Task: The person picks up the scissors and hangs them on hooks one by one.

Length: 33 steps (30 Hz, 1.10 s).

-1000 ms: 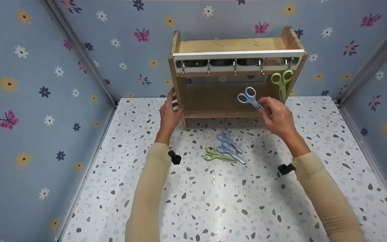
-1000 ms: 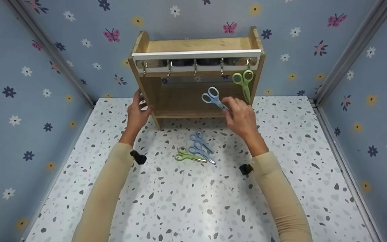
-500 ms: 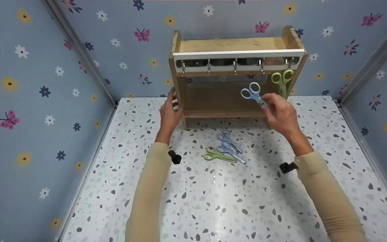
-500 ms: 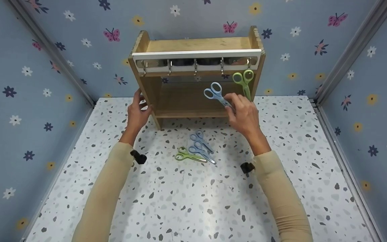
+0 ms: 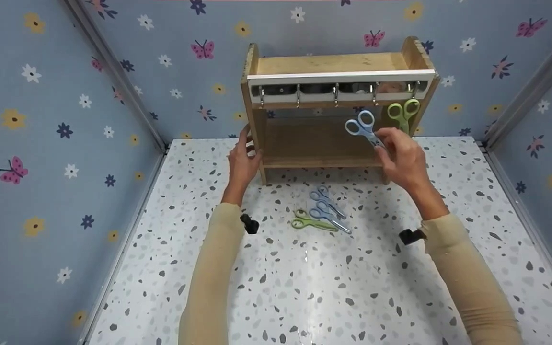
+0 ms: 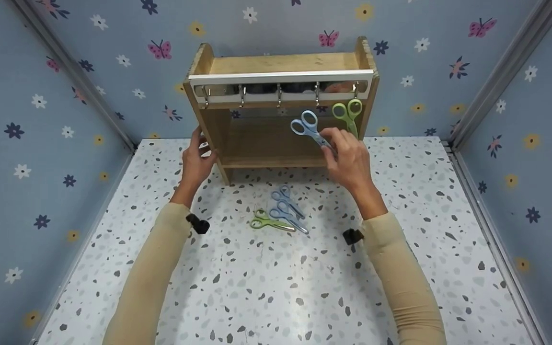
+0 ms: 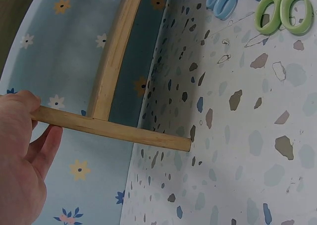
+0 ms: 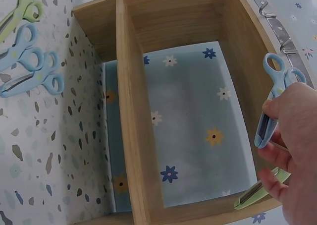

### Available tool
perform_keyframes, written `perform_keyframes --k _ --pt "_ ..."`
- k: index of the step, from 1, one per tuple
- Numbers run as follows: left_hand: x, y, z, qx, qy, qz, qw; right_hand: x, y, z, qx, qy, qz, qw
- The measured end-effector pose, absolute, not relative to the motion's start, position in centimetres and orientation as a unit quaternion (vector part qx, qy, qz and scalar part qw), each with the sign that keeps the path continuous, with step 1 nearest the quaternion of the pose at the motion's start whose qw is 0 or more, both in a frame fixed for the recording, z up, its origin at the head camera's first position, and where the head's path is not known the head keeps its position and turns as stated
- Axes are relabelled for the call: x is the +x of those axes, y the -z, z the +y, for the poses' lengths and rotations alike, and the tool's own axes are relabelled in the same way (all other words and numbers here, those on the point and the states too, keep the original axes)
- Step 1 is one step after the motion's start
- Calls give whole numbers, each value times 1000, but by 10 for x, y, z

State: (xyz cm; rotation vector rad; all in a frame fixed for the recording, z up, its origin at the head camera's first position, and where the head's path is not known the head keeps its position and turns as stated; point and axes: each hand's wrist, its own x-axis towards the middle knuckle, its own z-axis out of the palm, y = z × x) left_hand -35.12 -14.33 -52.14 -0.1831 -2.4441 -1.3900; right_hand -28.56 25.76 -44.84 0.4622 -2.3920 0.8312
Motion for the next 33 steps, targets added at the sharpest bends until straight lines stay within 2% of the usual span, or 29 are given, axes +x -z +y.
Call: perform_keyframes --k 7,17,33 --pt "-351 521 -143 -62 488 -856 161 -287 445 256 179 -316 -878 312" --pt "-351 520 -142 -58 482 -861 155 -292 445 258 170 -341 -865 327" --pt "-349 519 -141 -48 485 -861 147 -292 444 258 147 -361 -868 307"
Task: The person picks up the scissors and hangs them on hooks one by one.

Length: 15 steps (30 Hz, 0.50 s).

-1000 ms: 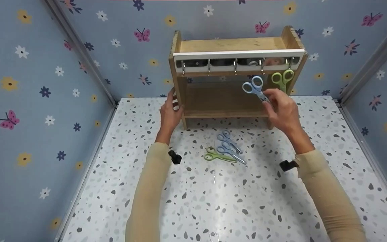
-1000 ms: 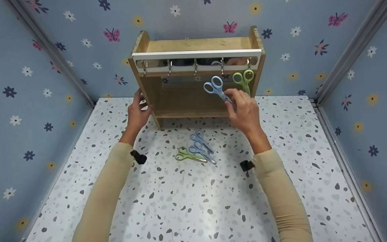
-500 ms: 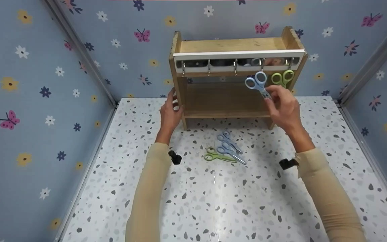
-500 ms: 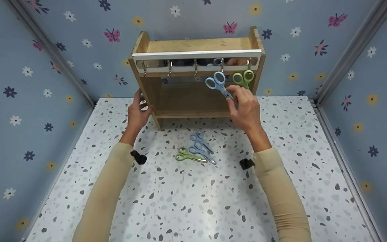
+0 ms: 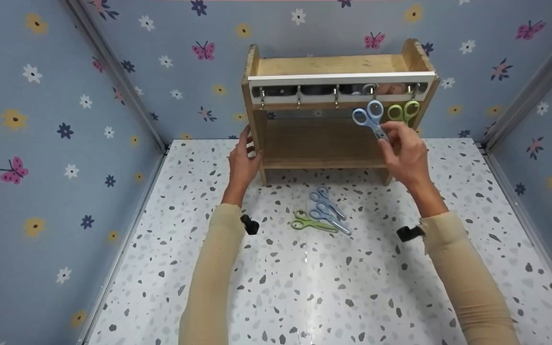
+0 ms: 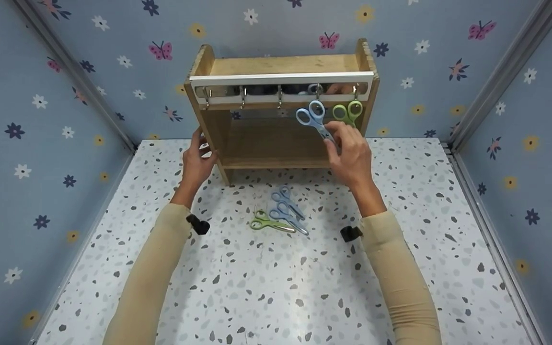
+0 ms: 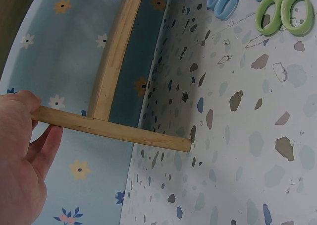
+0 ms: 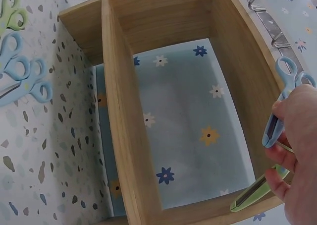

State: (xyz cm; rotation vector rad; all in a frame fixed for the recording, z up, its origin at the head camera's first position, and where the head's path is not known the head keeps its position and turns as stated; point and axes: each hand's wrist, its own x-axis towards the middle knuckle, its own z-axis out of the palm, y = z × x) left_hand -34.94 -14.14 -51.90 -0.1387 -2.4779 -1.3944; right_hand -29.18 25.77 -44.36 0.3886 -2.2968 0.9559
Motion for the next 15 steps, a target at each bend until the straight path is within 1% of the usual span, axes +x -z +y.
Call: perform_keyframes --k 6,15 --pt "-350 519 -141 -44 485 -862 145 -293 446 256 143 -371 -865 305" --pt "-351 520 -143 -62 486 -858 158 -295 452 254 143 -395 -858 295"
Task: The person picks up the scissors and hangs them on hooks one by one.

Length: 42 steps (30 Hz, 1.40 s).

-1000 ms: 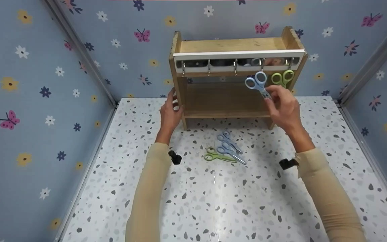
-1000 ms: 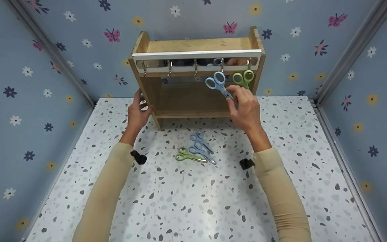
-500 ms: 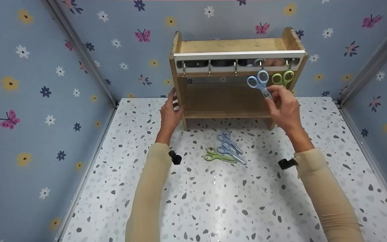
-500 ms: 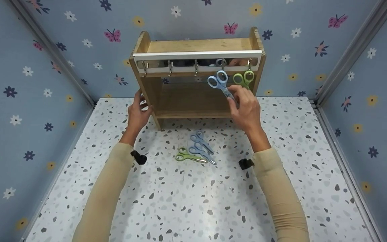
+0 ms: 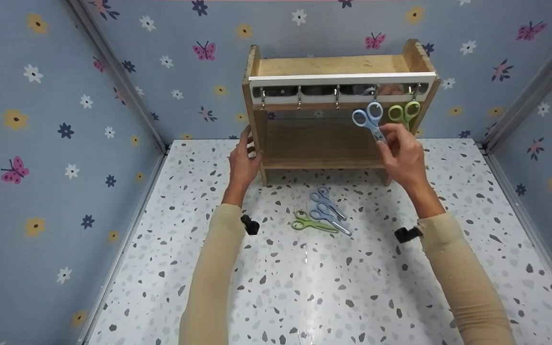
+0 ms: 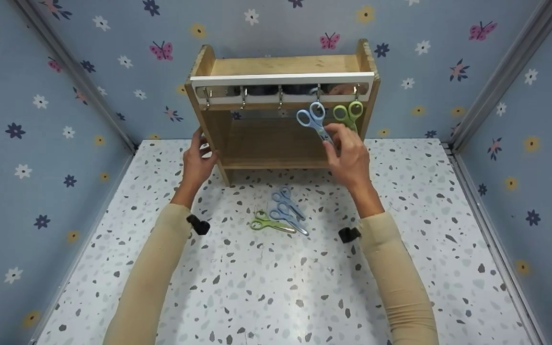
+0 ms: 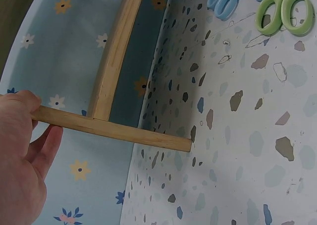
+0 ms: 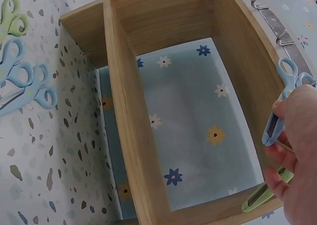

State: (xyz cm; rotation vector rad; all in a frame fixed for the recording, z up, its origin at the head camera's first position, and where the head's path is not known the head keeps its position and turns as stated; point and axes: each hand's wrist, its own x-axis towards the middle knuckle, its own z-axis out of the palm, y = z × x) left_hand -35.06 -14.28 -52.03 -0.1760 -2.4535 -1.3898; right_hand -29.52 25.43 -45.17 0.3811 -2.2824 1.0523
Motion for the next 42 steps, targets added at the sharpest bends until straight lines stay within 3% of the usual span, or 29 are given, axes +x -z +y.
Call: perform_keyframes --k 42 --pt "-351 522 -143 -63 491 -854 162 -298 467 251 122 -431 -862 238"
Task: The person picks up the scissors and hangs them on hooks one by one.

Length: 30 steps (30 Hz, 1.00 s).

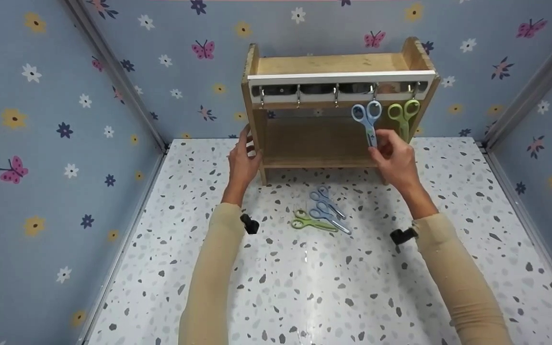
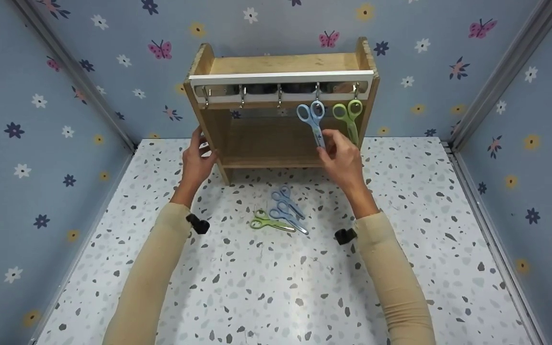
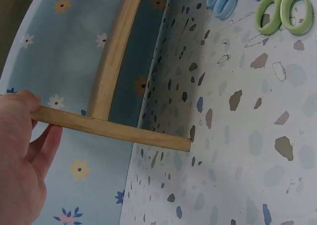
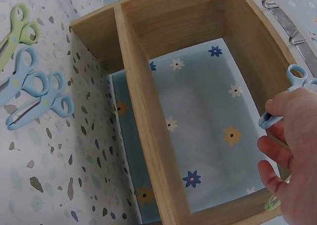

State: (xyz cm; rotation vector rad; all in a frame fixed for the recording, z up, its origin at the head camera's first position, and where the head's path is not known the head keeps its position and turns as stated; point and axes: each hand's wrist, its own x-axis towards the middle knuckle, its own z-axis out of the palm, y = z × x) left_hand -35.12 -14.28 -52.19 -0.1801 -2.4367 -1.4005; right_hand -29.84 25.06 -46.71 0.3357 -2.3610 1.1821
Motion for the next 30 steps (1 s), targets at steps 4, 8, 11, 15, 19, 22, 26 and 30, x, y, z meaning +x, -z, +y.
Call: perform_keyframes --k 4,8,11,15,19,22,26,30 --pt "-351 521 -142 -62 492 -854 157 -298 470 250 122 -437 -860 235" --pt "-351 521 -142 -63 493 -853 163 -297 473 248 125 -441 -858 231" --pt "-350 521 -143 -66 490 -852 169 -297 475 246 127 -444 -857 231" --pt "-350 521 -142 -68 490 -852 169 -297 476 245 129 -451 -851 237" --pt "-350 521 -142 -65 491 -853 165 -296 478 246 132 -456 -846 241" --pt "-350 521 -142 -61 492 -853 163 -296 479 246 134 -459 -845 240" --pt "-350 521 -141 -53 494 -853 158 -296 480 246 130 -458 -848 232" --pt "-350 521 -141 -49 494 -855 153 -294 480 247 120 -460 -850 226"
